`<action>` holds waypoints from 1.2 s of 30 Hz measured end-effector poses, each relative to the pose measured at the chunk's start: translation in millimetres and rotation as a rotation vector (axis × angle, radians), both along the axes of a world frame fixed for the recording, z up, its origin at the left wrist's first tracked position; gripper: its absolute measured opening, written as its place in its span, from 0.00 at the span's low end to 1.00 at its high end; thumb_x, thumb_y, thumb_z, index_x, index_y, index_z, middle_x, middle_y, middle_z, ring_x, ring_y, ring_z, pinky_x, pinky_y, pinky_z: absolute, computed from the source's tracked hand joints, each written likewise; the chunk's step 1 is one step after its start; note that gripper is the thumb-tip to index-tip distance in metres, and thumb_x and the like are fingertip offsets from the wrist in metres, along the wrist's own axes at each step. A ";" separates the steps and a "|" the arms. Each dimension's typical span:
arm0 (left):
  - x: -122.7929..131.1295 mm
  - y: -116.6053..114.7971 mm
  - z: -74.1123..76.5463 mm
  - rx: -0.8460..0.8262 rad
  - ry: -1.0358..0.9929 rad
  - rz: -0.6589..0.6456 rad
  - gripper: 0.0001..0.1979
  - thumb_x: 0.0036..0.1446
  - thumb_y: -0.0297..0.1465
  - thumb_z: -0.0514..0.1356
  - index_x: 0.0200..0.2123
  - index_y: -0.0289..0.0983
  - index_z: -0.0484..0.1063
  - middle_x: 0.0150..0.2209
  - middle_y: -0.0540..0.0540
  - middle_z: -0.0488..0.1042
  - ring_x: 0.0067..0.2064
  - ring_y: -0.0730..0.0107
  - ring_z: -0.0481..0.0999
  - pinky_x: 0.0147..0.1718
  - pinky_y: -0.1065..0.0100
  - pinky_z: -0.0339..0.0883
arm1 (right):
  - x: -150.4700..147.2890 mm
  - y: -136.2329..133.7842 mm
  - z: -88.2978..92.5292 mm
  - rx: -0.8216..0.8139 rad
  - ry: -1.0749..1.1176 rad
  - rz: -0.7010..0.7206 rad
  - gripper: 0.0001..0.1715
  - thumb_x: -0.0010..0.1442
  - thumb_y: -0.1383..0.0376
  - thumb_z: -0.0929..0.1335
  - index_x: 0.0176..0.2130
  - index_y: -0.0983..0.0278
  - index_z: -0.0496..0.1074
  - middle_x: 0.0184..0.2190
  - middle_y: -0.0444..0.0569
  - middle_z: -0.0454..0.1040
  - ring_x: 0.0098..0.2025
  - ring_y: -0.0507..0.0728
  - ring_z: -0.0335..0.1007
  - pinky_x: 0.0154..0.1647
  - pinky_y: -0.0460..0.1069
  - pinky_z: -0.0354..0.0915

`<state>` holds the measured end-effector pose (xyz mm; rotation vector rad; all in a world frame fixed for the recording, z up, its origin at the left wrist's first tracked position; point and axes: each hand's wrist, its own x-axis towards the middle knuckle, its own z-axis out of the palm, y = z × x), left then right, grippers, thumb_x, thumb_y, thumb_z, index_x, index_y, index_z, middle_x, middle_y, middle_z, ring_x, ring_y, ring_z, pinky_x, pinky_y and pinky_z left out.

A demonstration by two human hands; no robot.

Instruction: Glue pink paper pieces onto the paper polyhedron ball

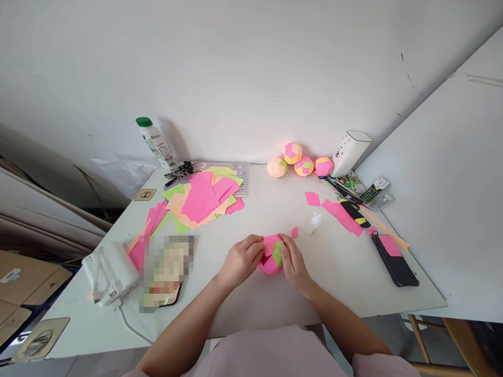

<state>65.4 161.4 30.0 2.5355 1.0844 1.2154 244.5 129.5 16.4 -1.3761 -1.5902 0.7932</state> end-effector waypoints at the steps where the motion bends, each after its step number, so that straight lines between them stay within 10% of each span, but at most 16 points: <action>1: 0.3 0.5 -1.6 0.034 -0.001 0.001 0.11 0.61 0.23 0.49 0.35 0.38 0.69 0.35 0.45 0.74 0.40 0.70 0.79 0.30 0.73 0.73 | -0.1 0.0 -0.1 0.000 0.006 0.002 0.23 0.68 0.56 0.54 0.57 0.59 0.62 0.53 0.53 0.69 0.56 0.60 0.65 0.57 0.59 0.64; 36: 7.2 2.1 3.2 0.318 0.073 -0.088 0.11 0.54 0.16 0.53 0.34 0.38 0.65 0.34 0.48 0.66 0.37 0.69 0.69 0.30 0.69 0.66 | 0.3 -2.4 -10.5 0.140 -0.109 0.047 0.22 0.68 0.61 0.55 0.59 0.58 0.61 0.56 0.54 0.66 0.59 0.60 0.61 0.60 0.60 0.62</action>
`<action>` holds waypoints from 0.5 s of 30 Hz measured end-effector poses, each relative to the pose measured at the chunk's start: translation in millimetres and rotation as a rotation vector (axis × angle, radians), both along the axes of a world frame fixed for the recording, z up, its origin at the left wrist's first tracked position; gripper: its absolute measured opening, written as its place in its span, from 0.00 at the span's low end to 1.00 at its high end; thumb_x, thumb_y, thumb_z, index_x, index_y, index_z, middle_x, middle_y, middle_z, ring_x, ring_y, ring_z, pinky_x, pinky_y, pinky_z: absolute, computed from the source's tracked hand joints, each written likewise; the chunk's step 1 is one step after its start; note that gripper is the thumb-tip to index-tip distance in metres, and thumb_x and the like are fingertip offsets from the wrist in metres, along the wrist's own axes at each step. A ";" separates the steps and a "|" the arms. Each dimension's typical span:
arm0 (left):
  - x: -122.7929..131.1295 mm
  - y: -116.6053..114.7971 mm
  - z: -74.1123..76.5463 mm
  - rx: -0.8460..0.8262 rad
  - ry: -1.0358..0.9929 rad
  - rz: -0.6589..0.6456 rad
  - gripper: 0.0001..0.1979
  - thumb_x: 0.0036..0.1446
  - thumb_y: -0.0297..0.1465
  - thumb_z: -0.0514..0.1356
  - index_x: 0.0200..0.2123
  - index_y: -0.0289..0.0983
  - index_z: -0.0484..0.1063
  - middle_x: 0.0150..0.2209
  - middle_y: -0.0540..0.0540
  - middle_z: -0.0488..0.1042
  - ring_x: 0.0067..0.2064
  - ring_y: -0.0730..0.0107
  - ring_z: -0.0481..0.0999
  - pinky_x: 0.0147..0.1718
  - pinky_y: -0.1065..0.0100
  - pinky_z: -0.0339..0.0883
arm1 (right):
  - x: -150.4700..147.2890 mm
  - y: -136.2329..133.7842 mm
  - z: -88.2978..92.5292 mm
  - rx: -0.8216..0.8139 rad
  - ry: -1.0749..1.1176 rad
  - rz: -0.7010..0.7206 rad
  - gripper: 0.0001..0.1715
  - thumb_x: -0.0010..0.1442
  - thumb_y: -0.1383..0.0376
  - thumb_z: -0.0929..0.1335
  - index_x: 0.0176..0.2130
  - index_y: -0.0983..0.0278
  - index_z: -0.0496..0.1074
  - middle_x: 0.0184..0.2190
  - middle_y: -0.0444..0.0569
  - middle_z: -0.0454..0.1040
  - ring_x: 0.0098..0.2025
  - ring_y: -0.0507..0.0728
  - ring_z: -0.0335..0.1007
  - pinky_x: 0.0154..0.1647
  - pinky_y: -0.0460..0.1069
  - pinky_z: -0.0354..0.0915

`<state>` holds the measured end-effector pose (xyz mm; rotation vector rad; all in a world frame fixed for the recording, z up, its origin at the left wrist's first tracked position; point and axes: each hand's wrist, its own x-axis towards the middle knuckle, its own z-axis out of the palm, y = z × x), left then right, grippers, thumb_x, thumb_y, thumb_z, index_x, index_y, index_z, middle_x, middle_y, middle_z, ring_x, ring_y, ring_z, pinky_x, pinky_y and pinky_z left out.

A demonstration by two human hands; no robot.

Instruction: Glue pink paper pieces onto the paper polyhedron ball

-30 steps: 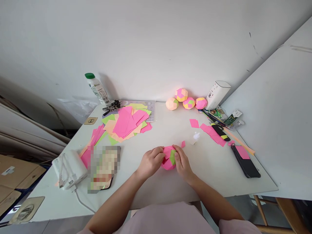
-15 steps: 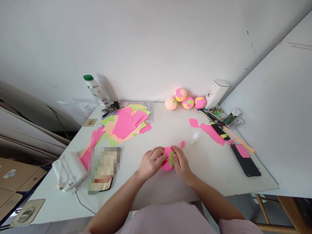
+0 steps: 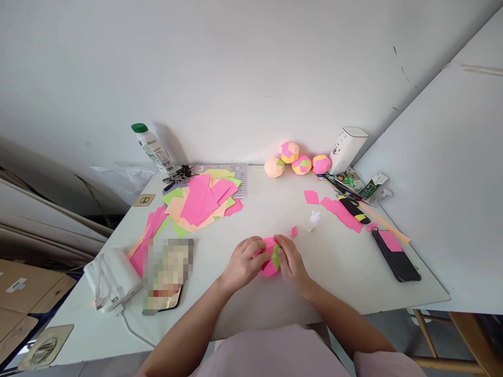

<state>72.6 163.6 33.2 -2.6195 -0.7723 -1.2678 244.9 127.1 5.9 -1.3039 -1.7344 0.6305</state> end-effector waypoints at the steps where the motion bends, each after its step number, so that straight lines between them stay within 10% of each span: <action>1: -0.1 0.2 0.1 -0.005 -0.004 -0.008 0.11 0.54 0.16 0.53 0.34 0.38 0.64 0.34 0.48 0.66 0.37 0.69 0.69 0.30 0.69 0.66 | 0.1 0.0 -0.1 -0.001 0.000 0.000 0.22 0.68 0.61 0.56 0.59 0.58 0.61 0.56 0.54 0.66 0.60 0.60 0.61 0.60 0.60 0.62; 15: -2.8 2.5 -2.2 -0.056 -0.037 -0.071 0.12 0.53 0.15 0.53 0.34 0.38 0.63 0.34 0.47 0.68 0.38 0.69 0.69 0.31 0.69 0.67 | -0.4 -1.0 2.9 -0.016 0.019 -0.011 0.21 0.68 0.61 0.56 0.58 0.58 0.62 0.54 0.53 0.67 0.57 0.60 0.63 0.59 0.60 0.64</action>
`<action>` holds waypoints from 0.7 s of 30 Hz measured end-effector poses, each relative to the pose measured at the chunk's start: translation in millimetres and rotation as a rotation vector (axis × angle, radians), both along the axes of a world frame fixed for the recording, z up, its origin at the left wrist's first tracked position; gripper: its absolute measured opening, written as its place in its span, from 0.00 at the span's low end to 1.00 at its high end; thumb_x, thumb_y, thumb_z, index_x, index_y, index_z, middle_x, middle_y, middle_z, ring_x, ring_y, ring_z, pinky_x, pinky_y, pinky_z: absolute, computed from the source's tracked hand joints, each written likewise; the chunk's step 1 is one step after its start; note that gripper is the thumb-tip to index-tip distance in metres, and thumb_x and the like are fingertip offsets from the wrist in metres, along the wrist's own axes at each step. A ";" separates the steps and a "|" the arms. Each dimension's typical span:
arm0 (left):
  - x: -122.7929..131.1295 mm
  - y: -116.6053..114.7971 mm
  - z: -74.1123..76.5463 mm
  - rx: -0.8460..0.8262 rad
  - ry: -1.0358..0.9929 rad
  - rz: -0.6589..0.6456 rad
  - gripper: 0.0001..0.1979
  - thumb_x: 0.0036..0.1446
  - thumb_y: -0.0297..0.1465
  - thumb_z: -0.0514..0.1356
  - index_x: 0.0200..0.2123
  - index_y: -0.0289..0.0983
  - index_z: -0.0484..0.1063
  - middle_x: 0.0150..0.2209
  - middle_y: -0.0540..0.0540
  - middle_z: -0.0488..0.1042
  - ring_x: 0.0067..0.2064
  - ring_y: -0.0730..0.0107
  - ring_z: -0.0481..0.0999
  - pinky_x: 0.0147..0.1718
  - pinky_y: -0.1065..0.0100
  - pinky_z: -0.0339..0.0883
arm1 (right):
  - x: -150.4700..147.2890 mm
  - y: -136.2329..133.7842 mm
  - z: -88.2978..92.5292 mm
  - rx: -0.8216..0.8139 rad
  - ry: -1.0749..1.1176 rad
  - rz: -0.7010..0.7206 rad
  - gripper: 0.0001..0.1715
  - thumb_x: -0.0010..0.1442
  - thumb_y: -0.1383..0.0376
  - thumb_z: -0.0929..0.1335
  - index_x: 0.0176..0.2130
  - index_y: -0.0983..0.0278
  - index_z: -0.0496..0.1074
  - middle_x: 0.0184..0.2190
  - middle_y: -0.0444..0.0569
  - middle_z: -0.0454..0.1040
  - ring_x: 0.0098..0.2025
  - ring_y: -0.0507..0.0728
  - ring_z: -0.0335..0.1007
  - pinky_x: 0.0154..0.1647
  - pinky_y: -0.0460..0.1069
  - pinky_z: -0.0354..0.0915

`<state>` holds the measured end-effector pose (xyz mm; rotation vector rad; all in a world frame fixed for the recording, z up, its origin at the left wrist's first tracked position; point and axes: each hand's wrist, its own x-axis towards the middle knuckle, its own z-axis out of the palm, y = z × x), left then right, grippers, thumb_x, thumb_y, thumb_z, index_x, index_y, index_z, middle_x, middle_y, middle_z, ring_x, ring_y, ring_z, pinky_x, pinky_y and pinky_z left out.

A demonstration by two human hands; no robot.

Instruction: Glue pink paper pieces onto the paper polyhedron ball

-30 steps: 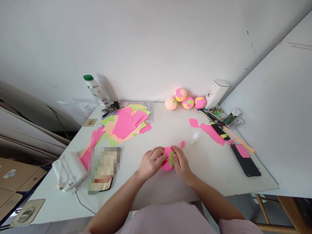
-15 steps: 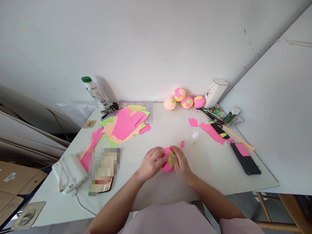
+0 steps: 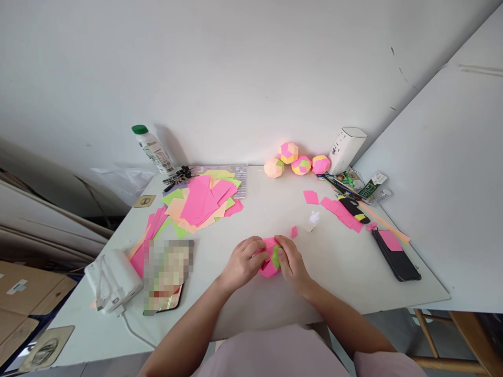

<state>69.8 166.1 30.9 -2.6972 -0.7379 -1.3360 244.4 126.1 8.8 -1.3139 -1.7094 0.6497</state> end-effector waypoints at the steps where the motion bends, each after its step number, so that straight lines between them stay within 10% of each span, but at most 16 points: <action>1: -0.2 0.0 0.0 -0.003 -0.001 -0.001 0.12 0.53 0.15 0.53 0.34 0.38 0.63 0.34 0.47 0.68 0.38 0.69 0.69 0.31 0.69 0.67 | -0.1 0.1 -0.1 -0.004 0.002 -0.001 0.21 0.68 0.61 0.56 0.58 0.58 0.62 0.54 0.53 0.67 0.57 0.60 0.63 0.59 0.59 0.64; 21: 2.6 -1.9 -0.3 0.041 0.000 0.006 0.11 0.56 0.17 0.53 0.38 0.38 0.66 0.35 0.46 0.69 0.38 0.68 0.70 0.33 0.66 0.70 | -0.7 0.0 -0.4 0.057 -0.026 -0.006 0.21 0.68 0.62 0.56 0.57 0.59 0.63 0.53 0.54 0.68 0.57 0.60 0.63 0.58 0.59 0.64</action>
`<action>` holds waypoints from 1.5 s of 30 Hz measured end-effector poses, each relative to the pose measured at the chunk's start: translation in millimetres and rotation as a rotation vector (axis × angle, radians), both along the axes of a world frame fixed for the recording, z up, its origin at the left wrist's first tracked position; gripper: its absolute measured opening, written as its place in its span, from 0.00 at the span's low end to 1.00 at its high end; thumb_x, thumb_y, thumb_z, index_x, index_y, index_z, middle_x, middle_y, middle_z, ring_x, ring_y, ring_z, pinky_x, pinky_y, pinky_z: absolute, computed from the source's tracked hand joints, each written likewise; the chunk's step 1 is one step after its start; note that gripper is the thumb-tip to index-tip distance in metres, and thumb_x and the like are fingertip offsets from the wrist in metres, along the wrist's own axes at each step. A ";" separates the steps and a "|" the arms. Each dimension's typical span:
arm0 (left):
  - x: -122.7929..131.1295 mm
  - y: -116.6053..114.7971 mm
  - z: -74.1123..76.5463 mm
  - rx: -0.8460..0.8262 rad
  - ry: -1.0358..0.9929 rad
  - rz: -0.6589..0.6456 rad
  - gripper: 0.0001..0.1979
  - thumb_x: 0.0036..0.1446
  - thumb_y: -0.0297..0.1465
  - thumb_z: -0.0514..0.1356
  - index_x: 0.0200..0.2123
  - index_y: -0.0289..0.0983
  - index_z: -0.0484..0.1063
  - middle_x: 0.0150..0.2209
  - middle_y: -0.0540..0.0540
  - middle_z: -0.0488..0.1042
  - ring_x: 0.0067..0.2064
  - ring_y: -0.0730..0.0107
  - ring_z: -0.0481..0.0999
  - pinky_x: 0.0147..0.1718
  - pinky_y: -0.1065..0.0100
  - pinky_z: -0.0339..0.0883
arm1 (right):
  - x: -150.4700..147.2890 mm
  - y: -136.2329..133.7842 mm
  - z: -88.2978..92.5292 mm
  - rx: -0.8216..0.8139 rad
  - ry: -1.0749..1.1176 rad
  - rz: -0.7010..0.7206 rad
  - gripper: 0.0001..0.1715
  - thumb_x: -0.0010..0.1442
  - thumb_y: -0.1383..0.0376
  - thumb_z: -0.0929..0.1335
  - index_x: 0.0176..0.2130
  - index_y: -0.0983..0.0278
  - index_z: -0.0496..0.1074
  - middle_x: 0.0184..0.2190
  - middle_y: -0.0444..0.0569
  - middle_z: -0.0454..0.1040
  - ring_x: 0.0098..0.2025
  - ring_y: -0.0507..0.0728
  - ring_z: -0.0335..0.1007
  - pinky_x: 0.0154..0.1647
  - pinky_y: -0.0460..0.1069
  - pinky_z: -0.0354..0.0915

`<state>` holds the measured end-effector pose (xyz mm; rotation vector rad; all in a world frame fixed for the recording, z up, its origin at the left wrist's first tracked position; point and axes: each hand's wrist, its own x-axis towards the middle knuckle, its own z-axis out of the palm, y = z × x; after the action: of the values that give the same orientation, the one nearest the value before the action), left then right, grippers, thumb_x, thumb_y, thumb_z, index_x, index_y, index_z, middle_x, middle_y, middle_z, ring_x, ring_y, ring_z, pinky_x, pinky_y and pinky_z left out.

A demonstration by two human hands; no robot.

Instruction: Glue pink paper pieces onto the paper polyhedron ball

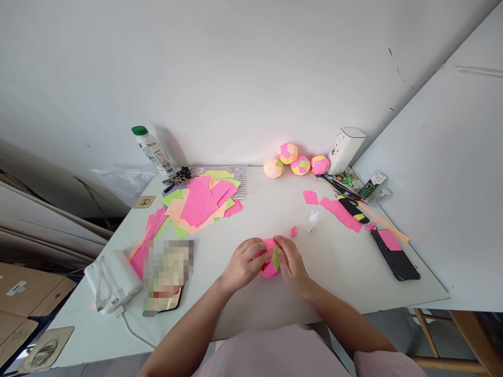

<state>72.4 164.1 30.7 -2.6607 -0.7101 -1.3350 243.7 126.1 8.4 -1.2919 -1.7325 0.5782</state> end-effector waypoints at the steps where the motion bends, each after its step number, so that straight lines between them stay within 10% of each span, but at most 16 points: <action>1: 0.1 -0.1 0.2 0.001 0.000 0.004 0.11 0.57 0.17 0.52 0.38 0.38 0.66 0.35 0.47 0.69 0.38 0.69 0.70 0.33 0.66 0.69 | 0.1 0.0 0.1 0.003 -0.001 0.002 0.21 0.68 0.62 0.56 0.57 0.59 0.63 0.53 0.54 0.68 0.57 0.60 0.63 0.58 0.59 0.64; 45: -6.0 -1.2 1.6 -0.020 0.024 -0.029 0.09 0.60 0.19 0.52 0.36 0.38 0.66 0.29 0.50 0.67 0.35 0.70 0.68 0.31 0.68 0.65 | 0.2 -1.0 5.4 0.072 -0.100 0.131 0.22 0.67 0.61 0.57 0.59 0.60 0.61 0.53 0.55 0.69 0.56 0.62 0.63 0.56 0.63 0.64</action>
<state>66.4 163.0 32.2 -2.7079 -0.6885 -1.3071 243.9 125.1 13.8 -1.1814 -1.9136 0.5279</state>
